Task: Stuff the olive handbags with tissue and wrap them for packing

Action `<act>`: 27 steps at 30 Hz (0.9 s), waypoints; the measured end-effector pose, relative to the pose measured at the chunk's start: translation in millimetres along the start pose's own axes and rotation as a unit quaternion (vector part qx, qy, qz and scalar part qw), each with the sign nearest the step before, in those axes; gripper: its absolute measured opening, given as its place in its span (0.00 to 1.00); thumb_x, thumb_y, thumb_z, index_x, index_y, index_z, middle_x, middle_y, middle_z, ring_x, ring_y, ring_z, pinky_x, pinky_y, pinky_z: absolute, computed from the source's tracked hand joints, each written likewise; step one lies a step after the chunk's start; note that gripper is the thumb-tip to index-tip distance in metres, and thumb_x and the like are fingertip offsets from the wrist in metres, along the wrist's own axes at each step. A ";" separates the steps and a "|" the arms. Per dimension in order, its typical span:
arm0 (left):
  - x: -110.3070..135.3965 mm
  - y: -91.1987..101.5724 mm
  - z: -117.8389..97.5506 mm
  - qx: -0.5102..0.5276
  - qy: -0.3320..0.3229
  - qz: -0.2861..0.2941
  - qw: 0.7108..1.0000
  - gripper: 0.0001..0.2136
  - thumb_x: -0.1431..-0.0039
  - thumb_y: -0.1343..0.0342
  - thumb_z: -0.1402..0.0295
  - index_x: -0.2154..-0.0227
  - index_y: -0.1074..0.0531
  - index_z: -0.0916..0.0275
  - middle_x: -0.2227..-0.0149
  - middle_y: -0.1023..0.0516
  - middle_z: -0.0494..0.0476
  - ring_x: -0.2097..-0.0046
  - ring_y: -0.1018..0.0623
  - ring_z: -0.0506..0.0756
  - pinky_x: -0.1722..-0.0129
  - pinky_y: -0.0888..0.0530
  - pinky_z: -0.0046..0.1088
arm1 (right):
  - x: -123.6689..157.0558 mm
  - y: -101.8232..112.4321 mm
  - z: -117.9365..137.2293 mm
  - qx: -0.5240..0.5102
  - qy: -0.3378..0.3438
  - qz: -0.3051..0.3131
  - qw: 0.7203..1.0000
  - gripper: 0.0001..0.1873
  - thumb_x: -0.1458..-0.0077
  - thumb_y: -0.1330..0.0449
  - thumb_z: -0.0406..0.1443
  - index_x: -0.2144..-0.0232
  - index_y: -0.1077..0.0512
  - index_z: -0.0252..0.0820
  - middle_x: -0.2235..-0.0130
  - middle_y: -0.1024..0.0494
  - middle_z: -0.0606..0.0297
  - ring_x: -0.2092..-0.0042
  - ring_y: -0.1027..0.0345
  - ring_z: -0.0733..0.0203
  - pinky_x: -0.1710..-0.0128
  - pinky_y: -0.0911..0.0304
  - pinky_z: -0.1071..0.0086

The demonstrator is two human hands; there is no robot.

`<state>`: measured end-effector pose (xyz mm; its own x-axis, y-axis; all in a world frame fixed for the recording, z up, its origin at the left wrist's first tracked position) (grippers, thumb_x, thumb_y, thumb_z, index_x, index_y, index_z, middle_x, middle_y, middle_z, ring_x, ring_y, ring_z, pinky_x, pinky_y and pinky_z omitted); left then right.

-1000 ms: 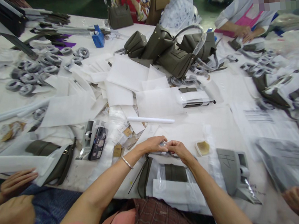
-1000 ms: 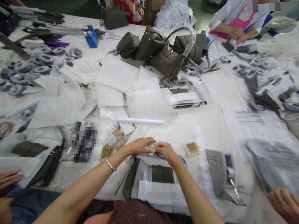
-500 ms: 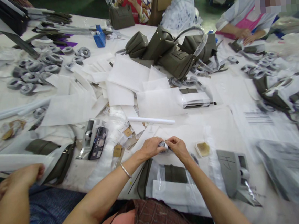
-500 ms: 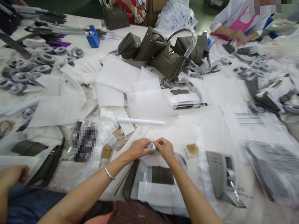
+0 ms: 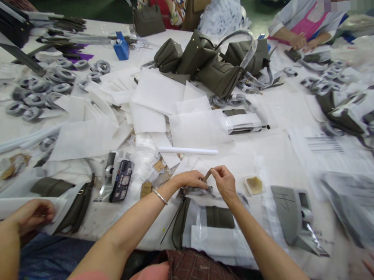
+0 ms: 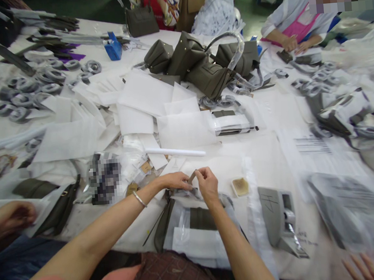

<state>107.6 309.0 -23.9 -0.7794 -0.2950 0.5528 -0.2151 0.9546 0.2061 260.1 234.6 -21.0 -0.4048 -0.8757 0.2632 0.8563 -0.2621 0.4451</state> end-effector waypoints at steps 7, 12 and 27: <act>3.5 -7.9 13.5 0.101 0.028 -0.037 0.994 0.15 0.50 0.44 0.55 0.76 0.30 0.64 0.80 0.38 0.46 0.76 0.39 0.48 0.76 0.42 0.24 | -19.9 2.8 -3.4 -0.015 -0.003 0.027 1.000 0.21 0.51 0.40 0.53 0.69 0.29 0.42 0.72 0.23 0.65 0.71 0.29 0.58 0.68 0.34 0.64; 5.3 -0.8 24.0 0.146 0.033 -0.058 0.987 0.19 0.51 0.45 0.50 0.80 0.38 0.62 0.81 0.43 0.44 0.77 0.42 0.47 0.77 0.44 0.25 | 12.3 5.5 -10.1 0.006 0.028 0.014 0.999 0.20 0.47 0.40 0.50 0.60 0.28 0.42 0.65 0.21 0.59 0.64 0.27 0.54 0.61 0.32 0.59; -29.5 -0.7 38.7 -0.041 -0.022 -0.017 0.999 0.11 0.35 0.45 0.62 0.60 0.29 0.66 0.61 0.26 0.55 0.62 0.25 0.52 0.61 0.25 0.33 | 34.9 -8.8 -18.5 0.108 0.249 0.072 0.960 0.03 0.40 0.44 0.35 0.66 0.30 0.45 0.65 0.24 0.62 0.62 0.30 0.57 0.60 0.31 0.63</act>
<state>107.9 318.6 -71.6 -0.7977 -0.3243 0.5085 -0.1952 0.9366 0.2911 244.4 198.9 -31.5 -0.0369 -0.9959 -0.0829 0.7839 -0.0803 0.6157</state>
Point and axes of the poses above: each hand's wrist, its own x-axis away from the middle knuckle, its own y-axis out of the back of the hand, z = x × y, the point moved 2 cm from there along -x, towards the middle knuckle
